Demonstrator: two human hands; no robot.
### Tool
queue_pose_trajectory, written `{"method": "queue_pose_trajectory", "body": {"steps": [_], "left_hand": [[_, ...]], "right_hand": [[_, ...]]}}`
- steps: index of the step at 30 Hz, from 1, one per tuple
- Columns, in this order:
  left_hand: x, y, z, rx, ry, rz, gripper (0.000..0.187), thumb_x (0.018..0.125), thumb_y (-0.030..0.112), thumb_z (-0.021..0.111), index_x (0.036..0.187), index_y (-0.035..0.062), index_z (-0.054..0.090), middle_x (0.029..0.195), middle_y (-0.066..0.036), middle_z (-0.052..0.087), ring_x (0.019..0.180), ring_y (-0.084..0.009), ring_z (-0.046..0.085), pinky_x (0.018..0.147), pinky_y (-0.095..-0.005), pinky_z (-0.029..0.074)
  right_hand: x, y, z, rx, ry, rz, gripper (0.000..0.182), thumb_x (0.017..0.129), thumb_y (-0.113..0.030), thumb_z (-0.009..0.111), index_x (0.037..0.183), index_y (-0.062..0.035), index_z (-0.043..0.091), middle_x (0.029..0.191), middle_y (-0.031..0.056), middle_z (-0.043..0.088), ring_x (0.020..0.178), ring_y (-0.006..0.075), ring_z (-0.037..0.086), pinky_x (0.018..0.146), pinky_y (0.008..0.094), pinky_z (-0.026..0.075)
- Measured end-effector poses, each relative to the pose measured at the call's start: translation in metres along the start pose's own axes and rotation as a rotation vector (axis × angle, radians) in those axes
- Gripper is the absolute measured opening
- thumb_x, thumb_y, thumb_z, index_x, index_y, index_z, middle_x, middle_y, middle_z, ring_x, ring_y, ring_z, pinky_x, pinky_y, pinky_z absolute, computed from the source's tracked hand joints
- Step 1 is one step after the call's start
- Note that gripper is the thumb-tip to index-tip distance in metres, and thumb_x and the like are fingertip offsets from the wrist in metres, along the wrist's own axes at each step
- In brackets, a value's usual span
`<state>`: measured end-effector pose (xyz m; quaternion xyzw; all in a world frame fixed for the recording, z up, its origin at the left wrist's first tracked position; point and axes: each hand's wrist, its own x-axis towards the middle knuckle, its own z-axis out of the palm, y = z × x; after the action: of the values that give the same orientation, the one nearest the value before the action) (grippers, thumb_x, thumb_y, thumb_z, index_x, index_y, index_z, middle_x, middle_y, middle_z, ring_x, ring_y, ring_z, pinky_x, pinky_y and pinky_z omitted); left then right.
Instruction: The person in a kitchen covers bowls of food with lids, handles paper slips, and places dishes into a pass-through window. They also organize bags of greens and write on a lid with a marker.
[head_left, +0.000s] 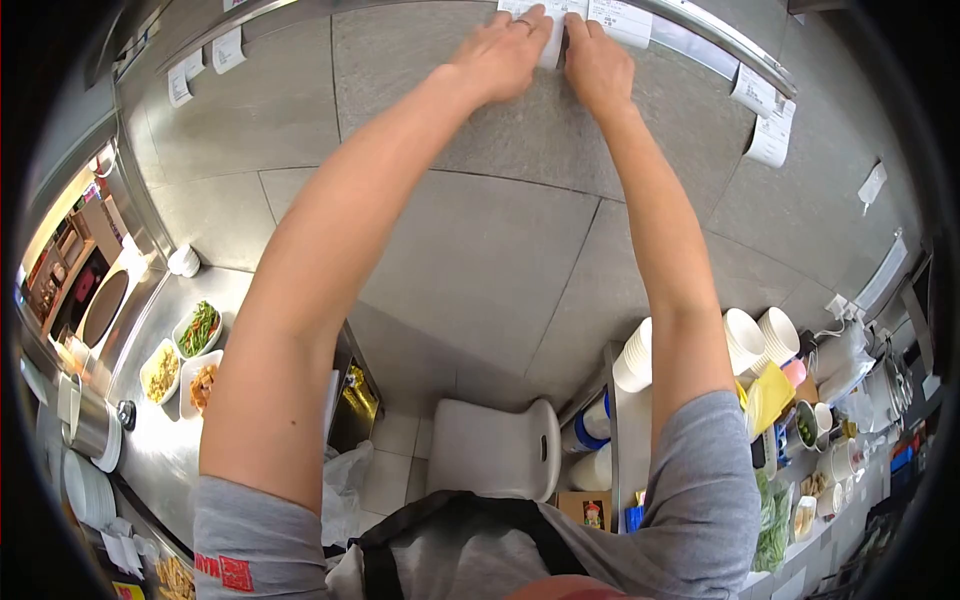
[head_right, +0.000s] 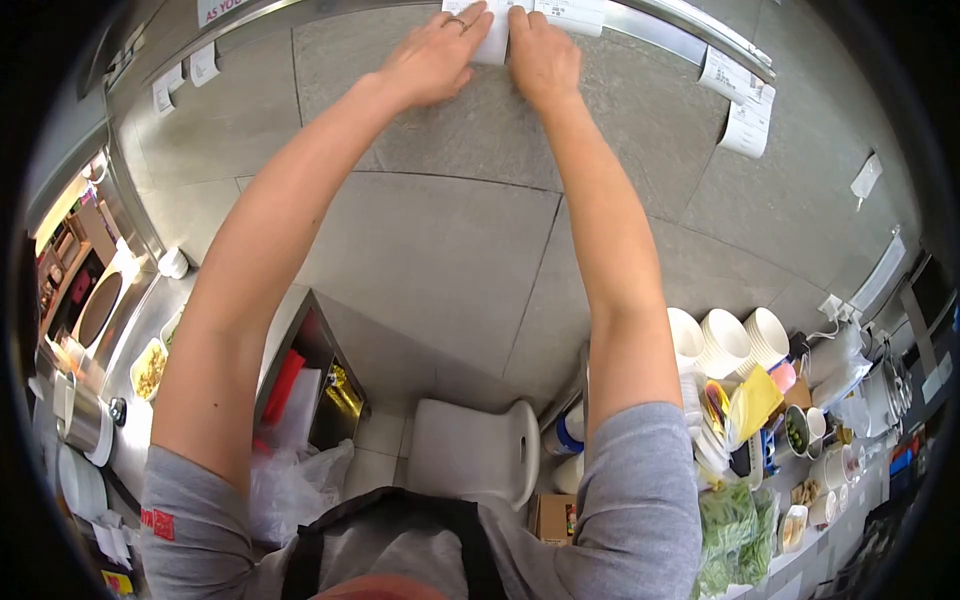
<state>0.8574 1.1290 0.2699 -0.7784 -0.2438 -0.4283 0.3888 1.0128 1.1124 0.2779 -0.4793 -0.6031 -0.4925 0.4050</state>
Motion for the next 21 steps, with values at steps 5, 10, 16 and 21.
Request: {"method": "queue_pose_trajectory", "body": {"steps": [5,10,16,21], "left_hand": [[0.004,-0.001,-0.009,0.165,-0.309,-0.137,0.069,0.072,0.020,0.058,0.131,-0.0035,0.031,0.142,-0.017,0.021,0.115,-0.0316,0.038,0.093,-0.0417,0.037],[0.007,-0.005,-0.001,0.243,-0.174,-0.112,0.065,0.071,0.020,0.059,0.127,-0.0036,0.036,0.138,-0.016,0.029,0.111,-0.0301,0.042,0.092,-0.0387,0.038],[0.005,-0.016,-0.001,0.117,-0.078,-0.074,0.062,0.068,0.017,0.059,0.125,0.0011,0.041,0.137,-0.016,0.031,0.106,-0.0299,0.044,0.089,-0.0401,0.039],[-0.019,0.008,-0.003,0.004,0.025,-0.163,0.061,0.069,0.015,0.062,0.125,0.0035,0.041,0.136,-0.017,0.032,0.110,-0.0311,0.044,0.091,-0.0421,0.038]], "right_hand": [[-0.016,0.015,0.030,0.048,0.229,-0.146,0.008,0.072,-0.009,0.054,0.080,-0.0114,0.055,0.079,0.0023,0.054,0.069,0.0221,0.058,0.055,0.0343,0.049],[-0.021,0.025,0.031,0.007,0.407,-0.319,0.006,0.065,-0.009,0.057,0.071,-0.0107,0.055,0.078,0.0006,0.053,0.076,0.0180,0.054,0.054,0.0289,0.048],[-0.043,0.033,0.037,0.086,0.461,-0.386,0.007,0.065,-0.009,0.056,0.071,-0.0075,0.053,0.080,0.0024,0.053,0.074,0.0200,0.052,0.056,0.0297,0.047],[-0.078,0.028,0.029,0.003,0.239,-0.237,0.008,0.066,-0.007,0.055,0.073,-0.0044,0.055,0.077,0.0087,0.051,0.076,0.0230,0.052,0.061,0.0312,0.047]]}}
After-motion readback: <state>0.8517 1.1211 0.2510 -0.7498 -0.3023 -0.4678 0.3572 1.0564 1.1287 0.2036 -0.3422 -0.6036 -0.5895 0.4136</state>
